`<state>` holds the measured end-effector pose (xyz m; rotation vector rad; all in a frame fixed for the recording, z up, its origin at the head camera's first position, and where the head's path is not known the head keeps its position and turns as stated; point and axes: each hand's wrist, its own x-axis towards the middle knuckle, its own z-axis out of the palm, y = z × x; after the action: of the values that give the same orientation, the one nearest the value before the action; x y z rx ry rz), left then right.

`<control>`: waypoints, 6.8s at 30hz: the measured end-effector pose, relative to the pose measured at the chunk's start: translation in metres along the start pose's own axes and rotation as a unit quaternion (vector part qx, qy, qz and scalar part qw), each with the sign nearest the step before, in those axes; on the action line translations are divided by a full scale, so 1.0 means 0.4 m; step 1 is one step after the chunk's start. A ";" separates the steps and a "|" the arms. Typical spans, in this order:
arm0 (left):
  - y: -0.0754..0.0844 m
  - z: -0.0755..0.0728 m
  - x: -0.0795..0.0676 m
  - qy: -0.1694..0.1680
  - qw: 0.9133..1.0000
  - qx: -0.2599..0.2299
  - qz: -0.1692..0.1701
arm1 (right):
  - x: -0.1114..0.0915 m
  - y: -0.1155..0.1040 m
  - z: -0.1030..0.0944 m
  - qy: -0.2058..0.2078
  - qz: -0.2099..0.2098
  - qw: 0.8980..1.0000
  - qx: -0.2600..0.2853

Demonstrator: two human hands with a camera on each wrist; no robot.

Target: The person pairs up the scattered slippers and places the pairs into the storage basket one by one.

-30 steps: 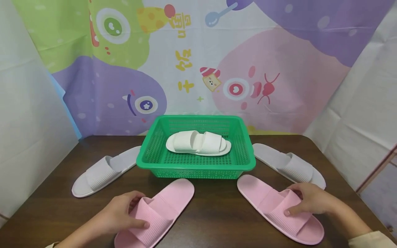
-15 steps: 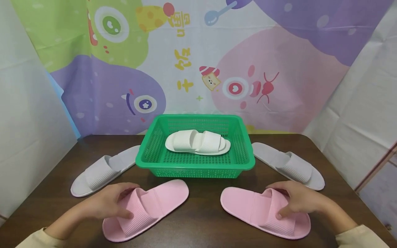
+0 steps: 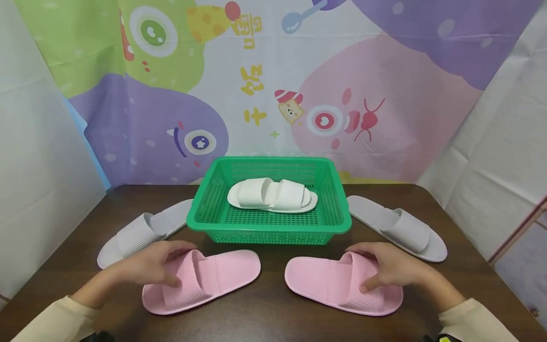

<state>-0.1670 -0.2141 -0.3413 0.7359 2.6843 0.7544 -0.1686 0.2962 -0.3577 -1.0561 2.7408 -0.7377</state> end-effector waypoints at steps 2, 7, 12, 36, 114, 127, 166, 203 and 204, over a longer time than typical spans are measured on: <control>0.001 -0.002 0.001 -0.001 1.000 -0.001 0.003 | 0.004 -0.002 0.002 0.005 0.006 1.000 -0.005; 0.007 0.005 -0.005 0.000 1.000 -0.004 -0.017 | -0.001 -0.005 0.004 0.012 0.004 1.000 -0.016; 0.009 0.026 -0.018 0.040 0.999 0.031 -0.003 | -0.020 -0.017 0.013 0.042 0.007 0.997 -0.060; 0.019 0.074 -0.032 0.081 0.994 0.074 -0.014 | -0.036 -0.054 0.074 0.103 0.035 0.980 -0.164; 0.063 0.020 -0.070 0.150 0.978 0.128 0.074 | -0.023 -0.128 0.036 0.178 -0.036 0.961 -0.208; 0.074 0.010 -0.072 0.149 0.976 0.130 0.086 | -0.022 -0.150 0.024 0.178 -0.043 0.963 -0.200; 0.100 -0.002 -0.074 0.148 0.975 0.136 0.099 | -0.002 -0.185 0.006 0.178 -0.046 0.965 -0.187; 0.137 -0.069 -0.072 0.182 0.972 0.124 0.078 | 0.056 -0.219 -0.059 0.174 -0.052 0.967 -0.178; 0.137 -0.071 -0.071 0.182 0.973 0.124 0.074 | 0.058 -0.219 -0.062 0.172 -0.050 0.968 -0.178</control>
<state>-0.1315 -0.2006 -0.2848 0.9462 3.1253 0.6472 -0.1400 0.2348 -0.2926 -1.2419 3.2290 -0.4872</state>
